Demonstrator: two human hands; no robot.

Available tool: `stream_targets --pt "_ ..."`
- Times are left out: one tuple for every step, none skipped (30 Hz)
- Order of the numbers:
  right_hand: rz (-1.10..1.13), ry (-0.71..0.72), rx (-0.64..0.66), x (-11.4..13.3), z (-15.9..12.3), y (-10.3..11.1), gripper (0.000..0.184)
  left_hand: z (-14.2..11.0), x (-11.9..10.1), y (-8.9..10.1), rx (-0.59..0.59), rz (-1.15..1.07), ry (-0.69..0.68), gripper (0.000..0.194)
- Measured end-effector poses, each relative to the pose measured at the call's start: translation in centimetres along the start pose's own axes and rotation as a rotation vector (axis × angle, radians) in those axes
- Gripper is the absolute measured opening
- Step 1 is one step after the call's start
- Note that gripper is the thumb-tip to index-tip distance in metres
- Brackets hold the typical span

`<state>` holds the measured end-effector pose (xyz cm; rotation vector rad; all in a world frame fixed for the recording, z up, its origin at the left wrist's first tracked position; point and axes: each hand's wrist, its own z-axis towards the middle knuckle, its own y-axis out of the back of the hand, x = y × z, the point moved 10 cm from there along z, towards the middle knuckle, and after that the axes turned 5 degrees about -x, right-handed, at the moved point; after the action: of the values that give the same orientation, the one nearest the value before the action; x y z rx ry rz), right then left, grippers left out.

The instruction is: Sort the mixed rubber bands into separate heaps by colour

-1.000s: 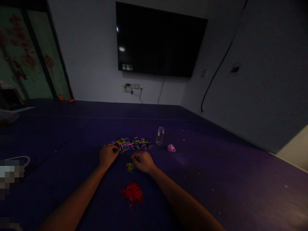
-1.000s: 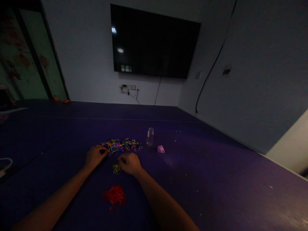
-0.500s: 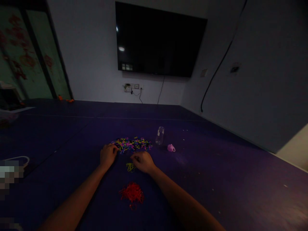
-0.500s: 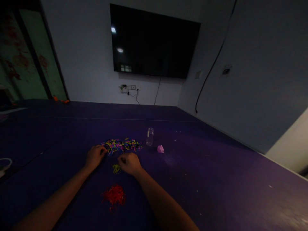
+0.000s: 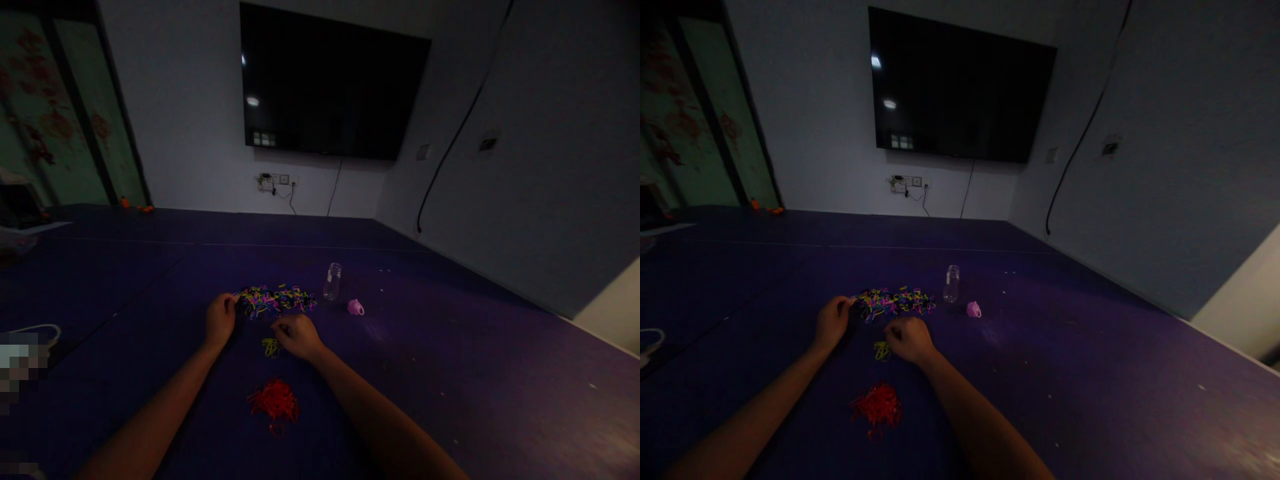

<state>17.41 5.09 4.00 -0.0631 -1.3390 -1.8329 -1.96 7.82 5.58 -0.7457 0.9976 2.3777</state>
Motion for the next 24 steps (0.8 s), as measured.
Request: stream_targets --pt "-0.001 -0.003 0.001 0.0 0.0 0.0 0.022 0.0 0.0 0.1 -0.009 -0.026 0.013 0.021" --pt "-0.002 -0.005 0.001 0.0 0.0 0.0 0.022 -0.1 0.0 0.2 -0.009 -0.052 0.021 0.021" --pt "-0.002 -0.006 0.001 0.0 0.0 0.0 0.023 -0.1 -0.1 0.1 -0.001 -0.075 0.027 0.020" --pt "-0.001 -0.004 0.002 0.1 0.0 0.0 0.023 -0.2 -0.3 0.1 0.009 -0.092 0.029 0.020" --pt "0.000 -0.001 0.003 0.1 0.0 0.0 0.023 -0.2 -0.5 0.0 0.020 -0.104 0.028 0.019" --pt "0.001 0.002 0.001 0.1 -0.1 0.1 0.023 -0.3 -0.7 0.0 0.030 -0.111 0.023 0.019" --pt "0.003 0.004 -0.003 0.2 -0.1 0.1 0.024 -0.3 -1.0 -0.1 0.044 -0.117 0.013 0.018" --pt "0.007 0.007 -0.009 0.2 -0.1 0.2 0.024 -0.4 -1.3 -0.2 0.057 -0.122 -0.002 0.018" --pt "0.010 0.008 -0.016 0.2 -0.1 0.2 0.023 -0.4 -1.5 -0.3 0.065 -0.128 -0.018 0.018" --pt "0.013 0.009 -0.020 0.2 -0.1 0.2 0.023 -0.5 -1.8 -0.4 0.074 -0.136 -0.036 0.018" --pt "0.016 0.010 -0.021 0.2 -0.1 0.2 0.022 -0.5 -2.1 -0.5 0.083 -0.141 -0.053 0.018" --pt "0.017 0.008 -0.021 0.2 -0.1 0.2 0.022 -0.6 -2.3 -0.7 0.095 -0.144 -0.069 0.018" --pt "0.016 0.006 -0.020 0.1 -0.1 0.2 0.021 -0.7 -2.5 -0.9 0.109 -0.143 -0.084 0.019" --pt "0.015 0.004 -0.017 0.1 -0.1 0.1 0.021 -0.8 -2.6 -1.0 0.123 -0.139 -0.098 0.020" --pt "0.014 0.003 -0.014 0.1 0.0 0.1 0.021 -0.8 -2.7 -1.2 0.137 -0.130 -0.112 0.021" --pt "0.015 0.003 -0.010 0.1 0.0 0.1 0.021 -0.9 -2.8 -1.3 0.150 -0.119 -0.124 0.021" --pt "0.017 0.004 -0.005 0.0 0.0 0.0 0.021 -0.9 -2.9 -1.4 0.158 -0.106 -0.132 0.021" --pt "0.019 0.004 -0.003 0.0 0.0 0.0 0.021 -0.9 -2.9 -1.5 0.164 -0.092 -0.137 0.020" --pt "0.021 0.004 -0.002 0.0 0.0 0.0 0.021 -0.9 -2.8 -1.5 0.168 -0.080 -0.135 0.019" --pt "0.021 0.004 -0.003 0.0 0.0 0.0 0.021 -0.9 -2.6 -1.6 0.175 -0.069 -0.130 0.019" --pt "0.019 0.004 -0.005 0.0 0.0 0.0 0.021 -0.9 -2.5 -1.7 0.180 -0.062 -0.121 0.019" --pt "0.018 0.005 -0.004 0.0 0.0 0.0 0.021 -0.8 -2.2 -1.8 0.185 -0.060 -0.110 0.019" --pt "0.017 0.006 -0.002 0.0 0.0 0.0 0.021 -0.8 -2.0 -1.9 0.188 -0.063 -0.099 0.019" --pt "0.016 0.006 0.001 0.0 0.0 0.0 0.021 -0.8 -1.9 -1.9 0.191 -0.069 -0.091 0.019"
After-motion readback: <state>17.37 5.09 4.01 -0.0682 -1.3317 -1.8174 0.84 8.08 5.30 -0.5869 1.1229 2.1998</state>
